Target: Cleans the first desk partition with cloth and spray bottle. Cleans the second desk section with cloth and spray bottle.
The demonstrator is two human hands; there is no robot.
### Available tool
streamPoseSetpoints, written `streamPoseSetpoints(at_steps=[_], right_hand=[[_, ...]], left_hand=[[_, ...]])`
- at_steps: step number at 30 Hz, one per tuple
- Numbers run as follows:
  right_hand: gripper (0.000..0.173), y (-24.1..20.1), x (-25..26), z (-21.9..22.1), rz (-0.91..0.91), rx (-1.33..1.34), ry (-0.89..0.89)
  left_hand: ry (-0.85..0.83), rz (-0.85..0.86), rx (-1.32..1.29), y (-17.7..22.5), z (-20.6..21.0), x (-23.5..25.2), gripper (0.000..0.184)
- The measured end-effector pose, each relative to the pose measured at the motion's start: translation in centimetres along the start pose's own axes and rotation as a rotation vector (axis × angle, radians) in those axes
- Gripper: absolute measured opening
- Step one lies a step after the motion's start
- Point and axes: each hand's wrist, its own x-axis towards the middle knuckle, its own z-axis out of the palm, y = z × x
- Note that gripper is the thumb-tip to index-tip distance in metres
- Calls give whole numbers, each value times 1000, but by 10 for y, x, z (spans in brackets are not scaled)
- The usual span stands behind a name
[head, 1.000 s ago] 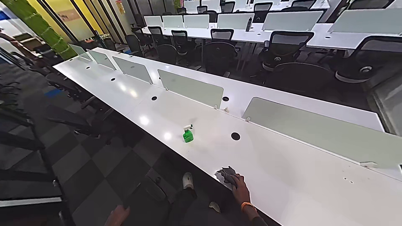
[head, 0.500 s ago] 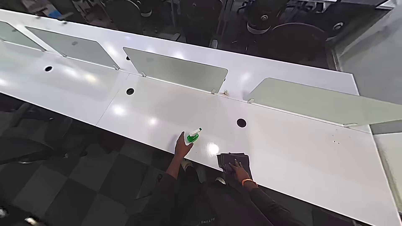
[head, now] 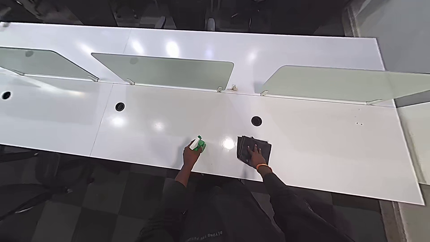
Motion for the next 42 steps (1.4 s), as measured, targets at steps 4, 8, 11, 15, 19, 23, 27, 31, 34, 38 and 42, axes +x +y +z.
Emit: streamPoseSetpoints(at_steps=[4,8,11,15,19,23,27,31,34,38,42], right_hand=[[93,-35,44,-37,-38,-14,49],[89,-79,70,-57,-157,-2,66],[82,-127,55,-41,-328,2,39],[67,-179,2,29,-677,-30,-66],[72,-186,-40,79,-943,-226,-212],[54,-140,-30,75,-1001,-199,-179],[48,-75,14,32,-835,-88,49],[52,-49,58,-26,-399,4,175],[54,-74,86,-51,-88,150,222],[55,-157,102,-63,17,226,219],[59,-255,96,-37,-168,156,215]], left_hand=[[88,67,-51,-15,-16,4,53],[177,38,-107,-26,-20,1,55],[239,29,-112,-33,-24,3,55],[280,-95,-86,-40,-35,4,61],[274,-194,-28,-44,-46,4,63],[302,-196,-36,-42,-48,6,61],[313,-100,-54,-47,-54,24,60],[288,-61,-85,-48,-69,55,63],[258,-50,-105,-43,-82,79,65],[194,53,-99,-44,-100,108,60],[101,141,-73,-41,-114,126,56]])
